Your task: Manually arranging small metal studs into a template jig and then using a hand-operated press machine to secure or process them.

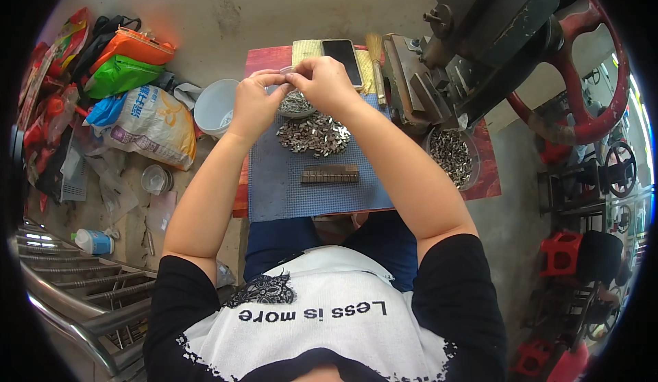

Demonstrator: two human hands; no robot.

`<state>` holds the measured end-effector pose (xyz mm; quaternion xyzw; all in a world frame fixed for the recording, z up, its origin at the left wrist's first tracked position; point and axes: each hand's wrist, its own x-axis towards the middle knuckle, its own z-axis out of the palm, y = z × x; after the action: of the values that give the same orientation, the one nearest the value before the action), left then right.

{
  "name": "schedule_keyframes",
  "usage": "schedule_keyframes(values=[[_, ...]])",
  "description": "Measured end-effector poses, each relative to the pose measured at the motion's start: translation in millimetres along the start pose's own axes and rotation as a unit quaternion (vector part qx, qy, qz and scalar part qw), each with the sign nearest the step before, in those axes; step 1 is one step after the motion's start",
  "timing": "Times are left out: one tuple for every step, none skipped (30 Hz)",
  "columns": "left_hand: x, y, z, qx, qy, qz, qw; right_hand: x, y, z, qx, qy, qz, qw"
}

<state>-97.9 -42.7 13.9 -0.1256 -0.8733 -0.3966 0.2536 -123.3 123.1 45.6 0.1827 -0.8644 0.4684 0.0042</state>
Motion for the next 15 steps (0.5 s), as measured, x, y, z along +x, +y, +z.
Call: schedule_keyframes(values=[[-0.3, -0.3, 0.7, -0.085, -0.017, -0.052, 0.995, -1.4, -0.2, 0.6, -0.015, 0.026, -0.034, 0.999], [-0.5, -0.8, 1.5, -0.168, -0.034, -0.104, 0.98, -1.5, 0.2, -0.6, -0.015, 0.026, -0.034, 0.999], [-0.6, -2.2, 2.3, -0.168, -0.034, -0.104, 0.98, -0.9, 1.0, -3.0, 0.008, 0.021, -0.035, 0.999], [-0.4, -4.4, 2.9, -0.27, -0.054, -0.128, 0.953, 0.0, 1.2, -4.7, 0.032, 0.016, -0.036, 0.999], [-0.2, -6.3, 3.1, -0.368, -0.073, -0.15, 0.915, 1.1, 1.7, -5.3, 0.04, 0.008, -0.029, 0.999], [0.1, -8.4, 2.6, -0.368, -0.073, -0.149, 0.915, 3.9, 4.4, -4.4, 0.04, 0.009, -0.031, 0.999], [0.5, -10.5, 2.8, -0.366, -0.069, -0.146, 0.917, 6.5, 4.9, -2.4, 0.058, 0.026, -0.024, 0.998], [0.7, -12.0, 3.6, -0.364, -0.066, -0.144, 0.918, 7.7, 5.5, -1.5, 0.076, 0.044, -0.017, 0.996], [0.7, -13.1, 4.8, -0.365, -0.067, -0.145, 0.917, 5.7, 7.2, -3.8, 0.123, 0.045, -0.019, 0.991], [1.0, -10.8, 2.2, -0.347, -0.068, -0.127, 0.927, 3.0, 2.7, -6.3, 0.123, 0.045, -0.02, 0.991], [0.8, -9.1, 0.2, -0.329, -0.07, -0.109, 0.935, 0.7, -0.3, -8.9, 0.128, 0.014, -0.018, 0.991], [0.0, -8.4, -0.8, -0.329, -0.069, -0.109, 0.935, -0.3, -1.5, -9.7, 0.133, -0.017, -0.016, 0.991], [-0.2, -6.5, -1.3, -0.213, -0.032, -0.056, 0.975, 0.4, -0.6, -10.3, 0.133, -0.016, -0.017, 0.991], [-0.3, -4.4, -1.7, -0.093, 0.005, -0.002, 0.996, 2.4, 1.7, -10.6, 0.109, -0.027, -0.001, 0.994], [-0.1, -2.1, -2.0, -0.094, 0.005, -0.002, 0.996, 3.6, 3.0, -11.1, 0.084, -0.038, 0.015, 0.996]])
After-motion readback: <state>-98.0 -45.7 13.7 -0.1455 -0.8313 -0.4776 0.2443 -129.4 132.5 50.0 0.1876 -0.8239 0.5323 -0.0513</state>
